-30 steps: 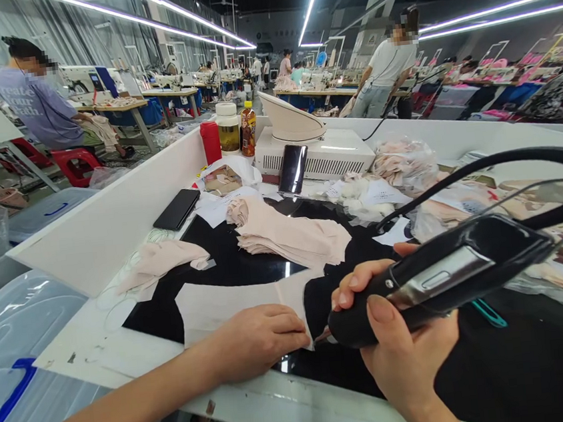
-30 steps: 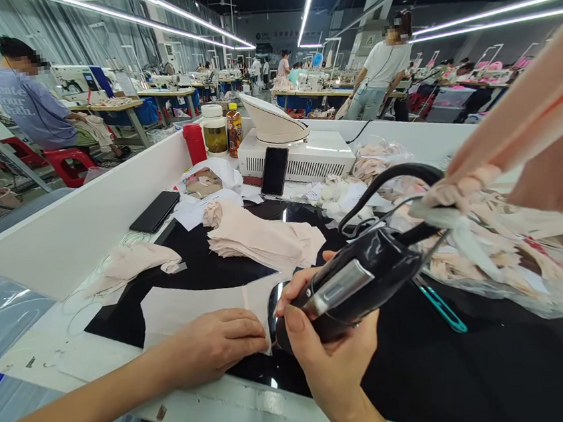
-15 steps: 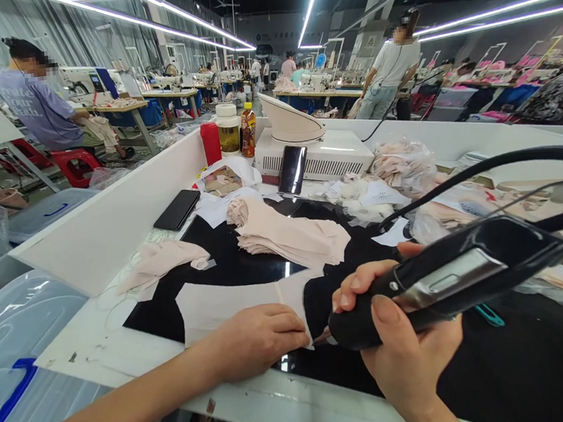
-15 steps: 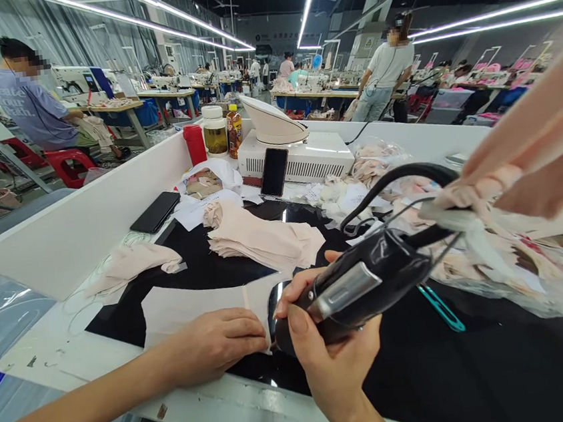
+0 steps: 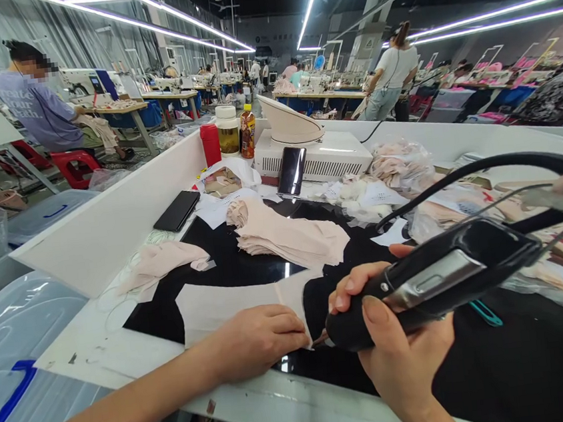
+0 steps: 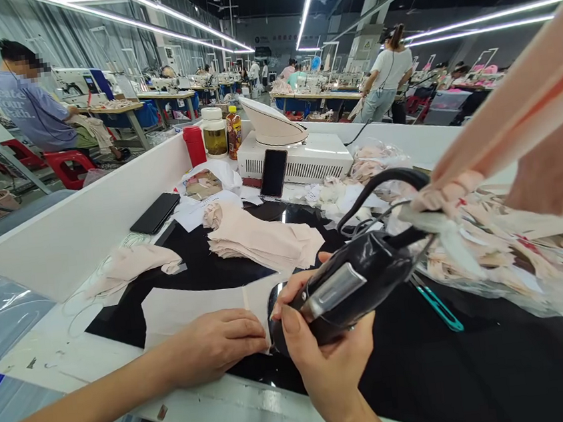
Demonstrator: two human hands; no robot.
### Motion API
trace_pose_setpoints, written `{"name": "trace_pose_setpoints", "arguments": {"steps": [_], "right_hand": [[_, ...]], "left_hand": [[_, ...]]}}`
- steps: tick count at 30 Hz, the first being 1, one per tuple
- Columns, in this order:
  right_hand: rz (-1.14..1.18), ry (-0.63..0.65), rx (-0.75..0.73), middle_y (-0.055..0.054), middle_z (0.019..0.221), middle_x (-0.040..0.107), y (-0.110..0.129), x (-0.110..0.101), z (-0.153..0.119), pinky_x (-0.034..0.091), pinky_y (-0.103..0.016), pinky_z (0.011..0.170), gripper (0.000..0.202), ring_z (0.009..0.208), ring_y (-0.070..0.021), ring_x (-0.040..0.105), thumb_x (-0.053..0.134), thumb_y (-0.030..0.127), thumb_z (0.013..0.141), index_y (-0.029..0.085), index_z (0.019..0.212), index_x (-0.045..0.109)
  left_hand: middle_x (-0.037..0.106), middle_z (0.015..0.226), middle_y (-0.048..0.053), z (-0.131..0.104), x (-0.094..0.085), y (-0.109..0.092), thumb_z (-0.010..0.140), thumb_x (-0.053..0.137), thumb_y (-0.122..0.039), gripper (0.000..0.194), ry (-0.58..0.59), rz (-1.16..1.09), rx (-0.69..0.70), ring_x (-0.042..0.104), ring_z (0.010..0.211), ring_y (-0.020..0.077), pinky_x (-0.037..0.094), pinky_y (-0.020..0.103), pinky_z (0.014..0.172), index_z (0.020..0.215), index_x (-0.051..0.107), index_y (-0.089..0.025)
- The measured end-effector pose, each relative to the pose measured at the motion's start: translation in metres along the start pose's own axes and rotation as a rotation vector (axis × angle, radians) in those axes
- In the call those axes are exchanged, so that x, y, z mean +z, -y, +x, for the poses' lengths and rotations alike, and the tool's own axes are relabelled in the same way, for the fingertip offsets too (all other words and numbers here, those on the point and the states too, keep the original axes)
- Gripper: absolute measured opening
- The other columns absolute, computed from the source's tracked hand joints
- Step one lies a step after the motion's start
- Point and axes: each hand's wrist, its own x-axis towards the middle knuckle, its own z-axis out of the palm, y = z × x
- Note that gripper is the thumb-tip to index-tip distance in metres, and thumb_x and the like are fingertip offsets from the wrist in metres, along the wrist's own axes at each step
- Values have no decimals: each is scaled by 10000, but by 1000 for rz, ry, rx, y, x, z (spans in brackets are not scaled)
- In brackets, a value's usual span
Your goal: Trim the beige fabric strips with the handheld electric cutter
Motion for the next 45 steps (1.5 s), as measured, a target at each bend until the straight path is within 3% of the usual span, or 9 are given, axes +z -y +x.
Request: {"name": "trace_pose_setpoints", "arguments": {"steps": [16, 23, 28, 31, 38, 45], "right_hand": [[7, -5, 5, 31, 860, 681, -2, 2, -3, 599, -305, 557, 420, 609, -139, 668, 782, 226, 935, 307, 1287, 568], [12, 49, 10, 21, 857, 688, 8, -11, -4, 619, -310, 563, 461, 632, -153, 689, 803, 282, 930, 301, 1324, 565], [-56, -151, -49, 49, 805, 691, 11, -28, 22, 609, -302, 569, 441, 589, -138, 655, 850, 292, 876, 298, 1236, 596], [-95, -216, -51, 58, 804, 696, 3, -37, 37, 598, -300, 568, 401, 590, -137, 656, 869, 294, 851, 293, 1144, 595], [-83, -148, -64, 68, 836, 699, -9, -39, 37, 608, -291, 581, 385, 596, -124, 665, 823, 219, 872, 313, 1160, 585], [-71, -134, -86, 57, 857, 694, -11, -38, 34, 592, -273, 560, 316, 607, -119, 652, 799, 184, 879, 302, 1079, 585]], "left_hand": [[752, 1177, 103, -1, 0, 0, 1085, 469, -65, 280, -38, 5, -1, 693, 1153, 210, 560, 330, 1067, 1260, 671, -145], [757, 1072, 89, -6, -12, -21, 1091, 554, -139, 166, 6, -11, 7, 706, 1066, 200, 570, 307, 1040, 1177, 696, -139], [761, 1000, 48, -14, -25, -39, 1099, 570, -190, 128, 99, -103, 6, 714, 947, 175, 583, 265, 979, 1130, 693, -175], [756, 1013, 52, -8, -28, -39, 1112, 531, -169, 156, 65, -49, 7, 712, 960, 173, 575, 278, 1014, 1163, 679, -160], [723, 1001, 52, 30, -6, -20, 1121, 476, -123, 193, -111, 259, 39, 712, 928, 177, 600, 374, 1015, 1180, 659, -139], [680, 1018, 44, 38, 14, -5, 1104, 585, -249, 215, -14, 347, 34, 687, 934, 206, 611, 378, 933, 1282, 622, -135]]}}
